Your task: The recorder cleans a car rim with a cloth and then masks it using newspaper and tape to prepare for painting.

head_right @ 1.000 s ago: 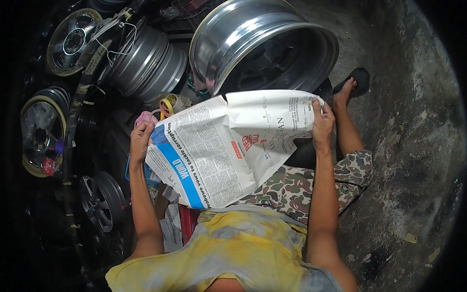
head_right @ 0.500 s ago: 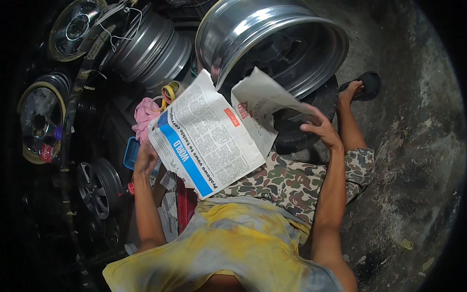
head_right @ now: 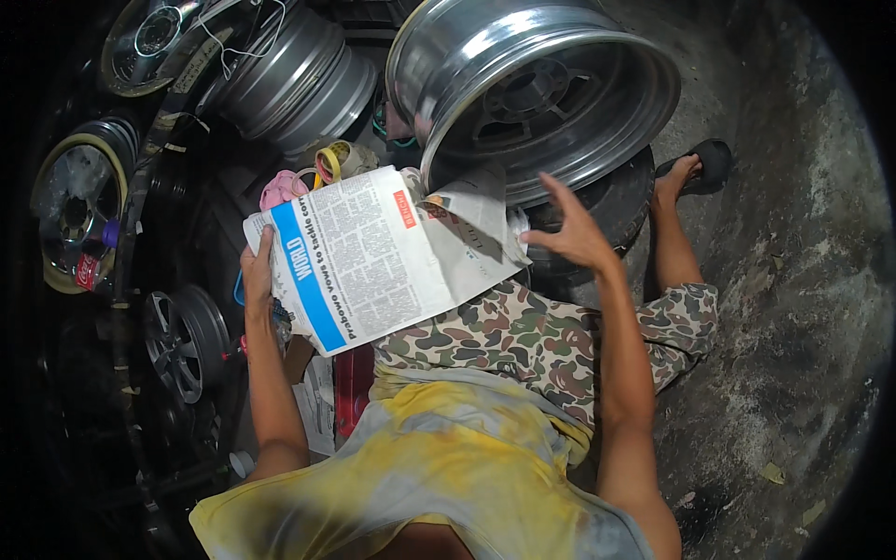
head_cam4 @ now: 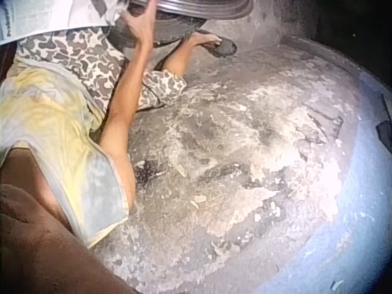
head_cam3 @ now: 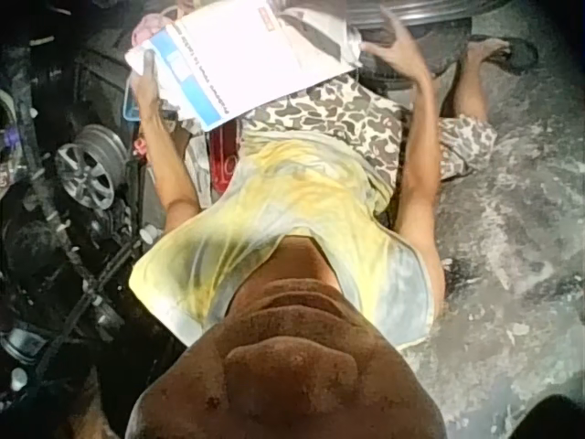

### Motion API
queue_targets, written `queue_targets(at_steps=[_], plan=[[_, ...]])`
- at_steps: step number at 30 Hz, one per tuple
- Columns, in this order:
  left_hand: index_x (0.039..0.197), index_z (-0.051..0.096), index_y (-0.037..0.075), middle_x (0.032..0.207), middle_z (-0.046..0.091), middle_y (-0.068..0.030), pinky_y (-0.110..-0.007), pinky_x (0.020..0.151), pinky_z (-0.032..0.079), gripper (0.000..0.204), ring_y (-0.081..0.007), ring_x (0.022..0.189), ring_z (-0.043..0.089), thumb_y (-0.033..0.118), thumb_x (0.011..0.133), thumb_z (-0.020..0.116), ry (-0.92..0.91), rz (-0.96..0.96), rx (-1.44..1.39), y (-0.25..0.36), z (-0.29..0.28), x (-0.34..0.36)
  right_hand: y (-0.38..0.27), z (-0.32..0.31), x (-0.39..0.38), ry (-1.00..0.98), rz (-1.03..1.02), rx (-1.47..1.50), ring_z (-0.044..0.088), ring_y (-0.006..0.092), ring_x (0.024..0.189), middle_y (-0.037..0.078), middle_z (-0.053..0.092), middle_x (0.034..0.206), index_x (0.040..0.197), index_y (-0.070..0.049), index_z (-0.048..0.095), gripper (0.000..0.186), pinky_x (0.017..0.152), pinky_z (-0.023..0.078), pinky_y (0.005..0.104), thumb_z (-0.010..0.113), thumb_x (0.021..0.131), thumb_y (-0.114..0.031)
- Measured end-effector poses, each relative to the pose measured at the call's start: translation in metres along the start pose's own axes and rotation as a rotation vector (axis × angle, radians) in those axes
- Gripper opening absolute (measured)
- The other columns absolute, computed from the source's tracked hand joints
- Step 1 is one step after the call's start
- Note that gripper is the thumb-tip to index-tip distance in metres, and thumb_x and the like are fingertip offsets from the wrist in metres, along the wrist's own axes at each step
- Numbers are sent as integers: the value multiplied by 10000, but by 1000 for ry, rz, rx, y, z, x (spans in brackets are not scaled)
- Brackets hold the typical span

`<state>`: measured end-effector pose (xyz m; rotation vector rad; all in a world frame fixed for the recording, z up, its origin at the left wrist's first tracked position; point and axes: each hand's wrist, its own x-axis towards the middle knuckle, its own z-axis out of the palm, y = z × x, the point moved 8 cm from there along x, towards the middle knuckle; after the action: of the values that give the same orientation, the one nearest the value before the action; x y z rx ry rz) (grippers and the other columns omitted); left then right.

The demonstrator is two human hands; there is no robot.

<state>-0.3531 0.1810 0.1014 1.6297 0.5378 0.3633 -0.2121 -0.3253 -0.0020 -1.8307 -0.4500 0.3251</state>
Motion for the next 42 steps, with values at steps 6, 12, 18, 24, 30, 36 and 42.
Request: queue_targets(at_steps=[6, 12, 18, 24, 30, 36, 42], plan=[[1140, 669, -14, 969, 736, -63, -229, 691, 553, 315, -108, 767, 692, 265, 994, 656, -1, -19, 28, -6, -43, 7, 89, 63, 39, -7, 296, 525, 572, 265, 1230, 175, 496, 1427, 1529, -16, 277, 997, 1014, 471, 376, 863, 747, -213], [1206, 649, 10, 995, 734, -54, -239, 736, 555, 313, -112, 815, 693, 252, 1008, 634, 43, -38, -67, -20, -64, -1, 89, 85, 72, -131, 278, 931, 668, 148, 921, 70, 715, 1055, 1156, 25, 653, 366, 839, 511, 292, 672, 911, -246], [1251, 631, 11, 1060, 723, -48, -233, 787, 540, 335, -104, 879, 682, 256, 1025, 606, 155, 49, -28, -25, -78, -6, 61, 10, 67, 363, 219, 398, 611, 237, 1132, 130, 657, 1237, 1267, 62, 604, 407, 955, 484, 352, 623, 968, -213], [1245, 631, -6, 1067, 722, -45, -232, 777, 535, 372, -99, 872, 675, 285, 1013, 625, 218, 67, -87, -41, -91, -9, 41, 10, 42, 417, -121, 322, 604, 127, 870, 74, 702, 953, 1104, 53, 670, 276, 763, 489, 307, 558, 1014, -183], [1244, 624, -23, 1040, 721, -65, -260, 773, 535, 412, -132, 845, 675, 316, 1010, 629, 451, -20, -19, -64, -188, -42, 112, -42, -21, 762, 224, 210, 570, 67, 776, 11, 669, 875, 1081, 38, 673, 354, 686, 460, 241, 591, 1034, -303], [1158, 679, -27, 978, 728, -146, -325, 769, 525, 426, -190, 875, 686, 313, 909, 745, 230, 68, 807, -80, -193, -101, 118, -77, -63, 637, 230, 581, 674, 135, 924, 87, 711, 1091, 1186, 64, 649, 383, 809, 526, 265, 600, 1026, -281], [1284, 593, -14, 1161, 671, -276, -504, 949, 483, 747, -448, 1089, 636, 463, 759, 828, -31, -196, 1208, -181, -151, -146, 80, -53, -86, 271, 425, 556, 648, 125, 967, 75, 707, 1097, 1213, 67, 646, 383, 895, 484, 270, 670, 977, -233]])
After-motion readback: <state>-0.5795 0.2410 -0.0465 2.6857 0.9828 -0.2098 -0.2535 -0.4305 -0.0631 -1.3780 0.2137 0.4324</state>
